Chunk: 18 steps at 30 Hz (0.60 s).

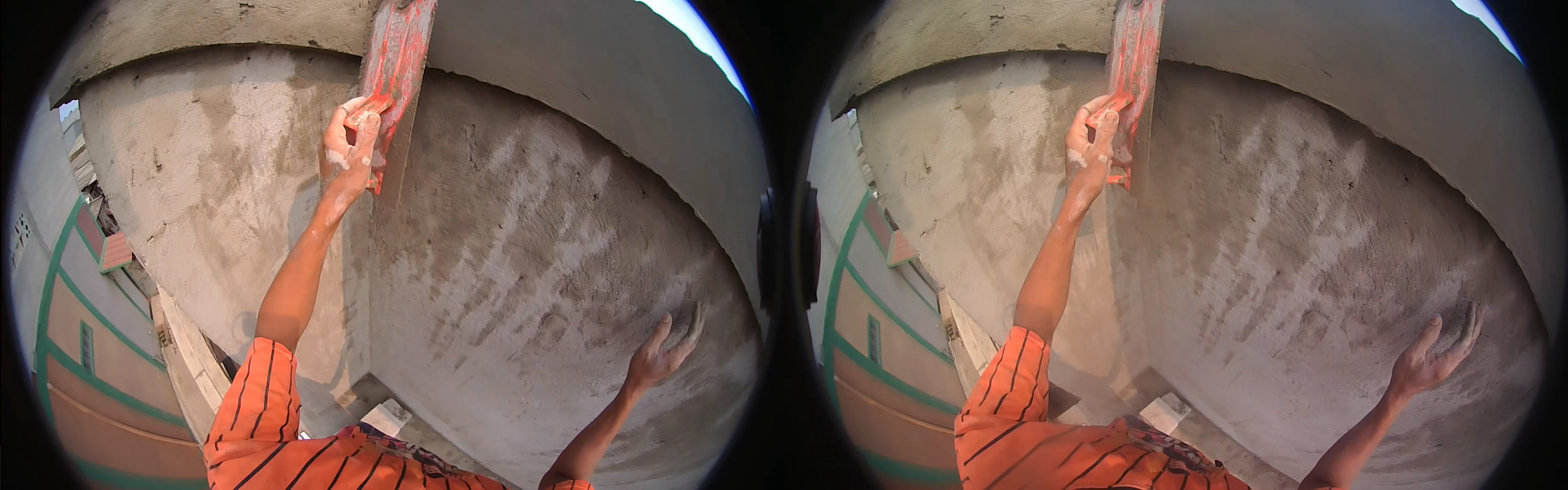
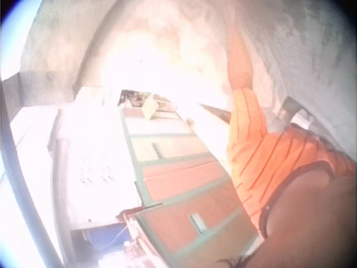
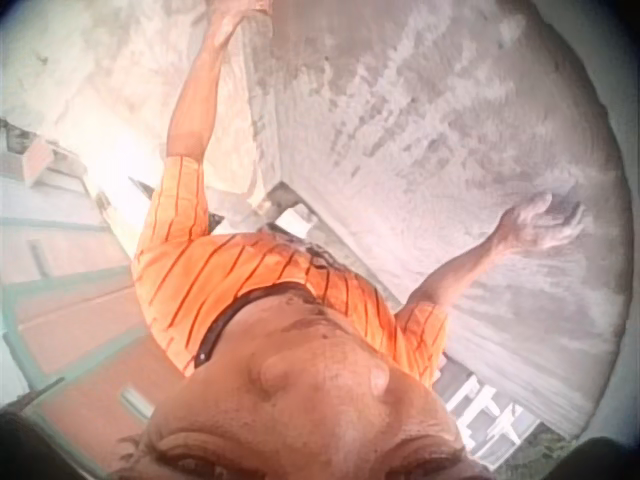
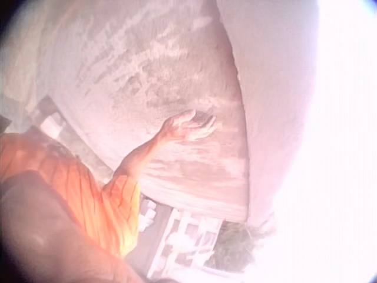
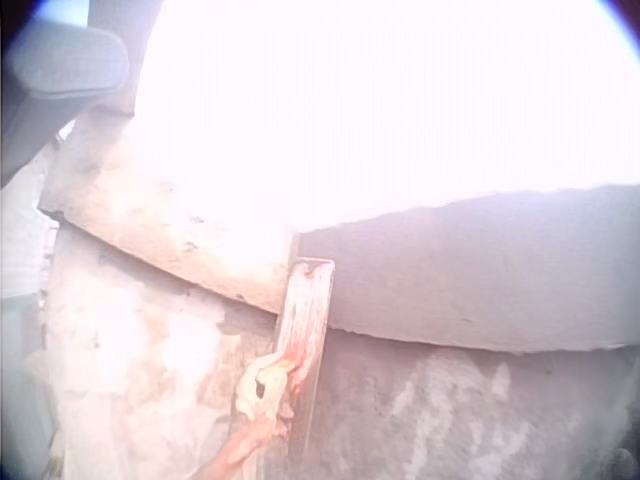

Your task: The person scoops cement from a bucket using a trowel and applies it to a curved concrete wall. They use a red float to smooth and level the surface of the wall, repeatedly spreading the material along the edge.

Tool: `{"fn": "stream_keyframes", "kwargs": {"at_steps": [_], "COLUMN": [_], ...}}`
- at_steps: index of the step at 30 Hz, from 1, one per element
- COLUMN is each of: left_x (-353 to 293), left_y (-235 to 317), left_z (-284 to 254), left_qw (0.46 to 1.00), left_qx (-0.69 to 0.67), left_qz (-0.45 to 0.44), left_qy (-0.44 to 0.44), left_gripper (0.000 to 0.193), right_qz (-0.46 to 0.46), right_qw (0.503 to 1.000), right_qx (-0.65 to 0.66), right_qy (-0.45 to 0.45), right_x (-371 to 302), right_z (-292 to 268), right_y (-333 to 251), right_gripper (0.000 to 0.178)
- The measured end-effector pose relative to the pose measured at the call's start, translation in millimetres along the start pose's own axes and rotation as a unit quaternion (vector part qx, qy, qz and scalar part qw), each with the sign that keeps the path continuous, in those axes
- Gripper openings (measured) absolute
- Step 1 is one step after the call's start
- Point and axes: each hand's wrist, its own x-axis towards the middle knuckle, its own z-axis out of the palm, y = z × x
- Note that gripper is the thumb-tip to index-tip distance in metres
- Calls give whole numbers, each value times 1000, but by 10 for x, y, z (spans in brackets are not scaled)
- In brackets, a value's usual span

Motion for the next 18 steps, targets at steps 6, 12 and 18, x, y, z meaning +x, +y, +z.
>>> {"fn": "stream_keyframes", "kwargs": {"at_steps": [6,12,18], "left_x": [659,987,1153], "left_y": [-118,-198,-209], "left_z": [292,289,432], "left_qw": [998,994,992], "left_qx": [66,95,118], "left_qz": [10,48,33], "left_qy": [7,35,-7], "left_gripper": [56,54,61], "right_qz": [-125,-121,-115], "right_qw": [982,983,978], "right_qx": [-134,-121,-161], "right_qy": [49,59,68], "right_x": [-6,-19,-40], "right_z": [61,133,151], "right_y": [742,742,740], "right_gripper": [42,41,41]}}
